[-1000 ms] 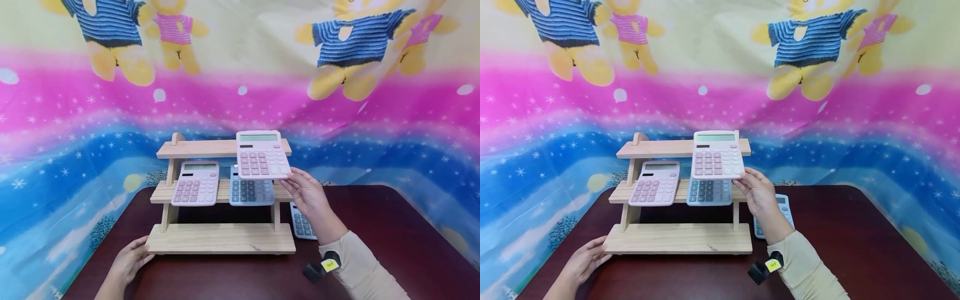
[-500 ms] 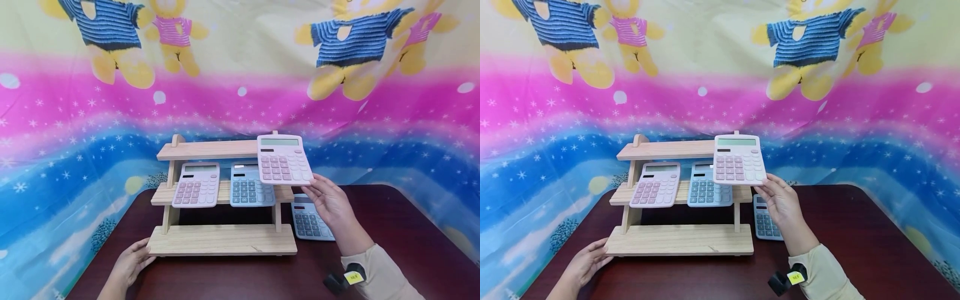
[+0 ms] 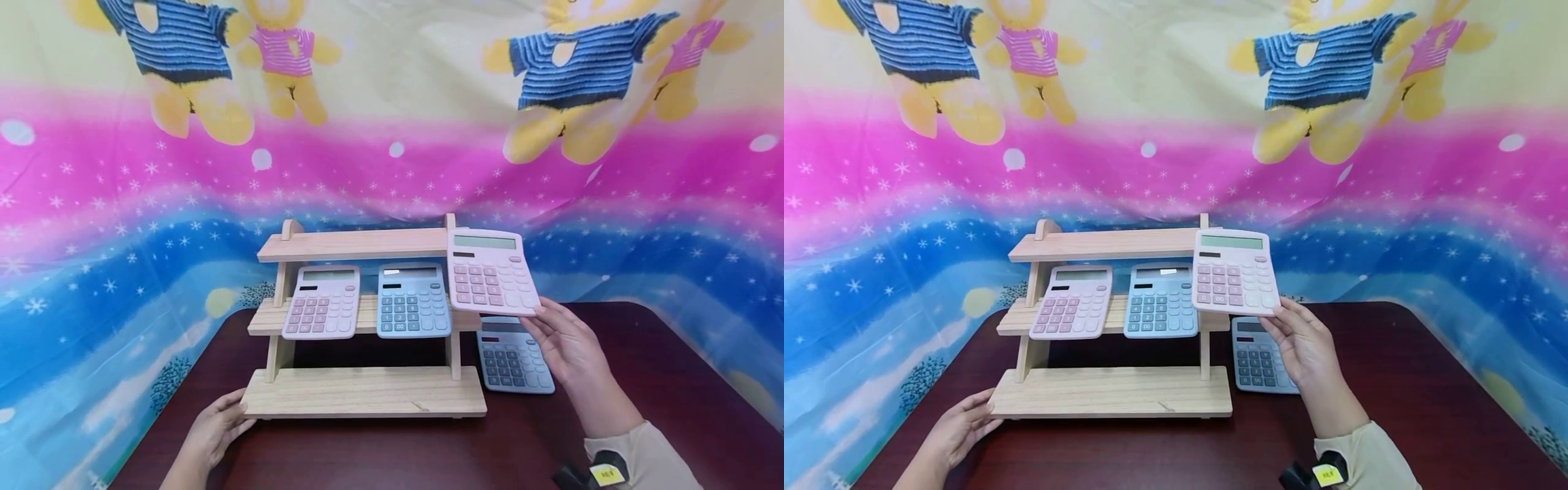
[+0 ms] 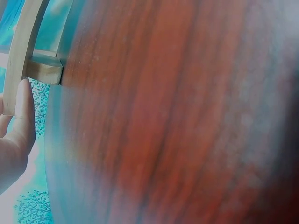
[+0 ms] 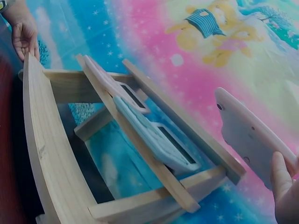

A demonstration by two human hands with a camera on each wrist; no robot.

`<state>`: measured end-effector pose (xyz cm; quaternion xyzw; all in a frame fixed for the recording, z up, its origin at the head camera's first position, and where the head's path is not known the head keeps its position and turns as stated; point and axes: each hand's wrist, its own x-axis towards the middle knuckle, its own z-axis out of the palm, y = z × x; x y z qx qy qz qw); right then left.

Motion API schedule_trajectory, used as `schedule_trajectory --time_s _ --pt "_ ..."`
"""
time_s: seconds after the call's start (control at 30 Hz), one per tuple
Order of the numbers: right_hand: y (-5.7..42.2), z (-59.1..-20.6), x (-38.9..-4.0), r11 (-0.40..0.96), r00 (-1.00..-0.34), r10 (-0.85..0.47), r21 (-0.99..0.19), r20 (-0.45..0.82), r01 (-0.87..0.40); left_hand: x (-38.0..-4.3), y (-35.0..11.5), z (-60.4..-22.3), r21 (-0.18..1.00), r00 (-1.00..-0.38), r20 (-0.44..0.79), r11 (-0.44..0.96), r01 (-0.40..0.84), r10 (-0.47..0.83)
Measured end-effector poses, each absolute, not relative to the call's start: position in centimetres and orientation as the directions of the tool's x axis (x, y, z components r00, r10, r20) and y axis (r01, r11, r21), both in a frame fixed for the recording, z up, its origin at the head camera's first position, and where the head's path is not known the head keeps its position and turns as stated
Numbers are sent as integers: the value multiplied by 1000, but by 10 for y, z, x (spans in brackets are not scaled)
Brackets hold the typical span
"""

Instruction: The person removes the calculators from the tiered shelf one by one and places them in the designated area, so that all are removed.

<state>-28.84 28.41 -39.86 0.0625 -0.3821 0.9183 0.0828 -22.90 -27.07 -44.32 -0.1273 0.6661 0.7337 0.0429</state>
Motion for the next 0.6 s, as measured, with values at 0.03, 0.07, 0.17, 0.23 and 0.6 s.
schedule_trajectory --time_s 0.03,0.07,0.17,0.23,0.6 --pt "286 -397 -286 -710 -982 100 -680 162 -184 -229 -271 -443 967 -965 -242 -110 -231 -104" --pt "289 -399 -286 -718 -982 104 -671 160 -186 -229 -271 -444 967 -965 -242 -110 -231 -104" --pt "298 -404 -285 -712 -976 135 -668 172 -217 -229 -271 -444 967 -965 -240 -110 -229 -105" --pt "309 -415 -290 -732 -976 137 -646 168 -215 -229 -271 -444 968 -966 -237 -107 -227 -102" --pt "345 -458 -302 -751 -970 147 -615 196 -238 -230 -270 -443 968 -962 -244 -87 -235 -120"
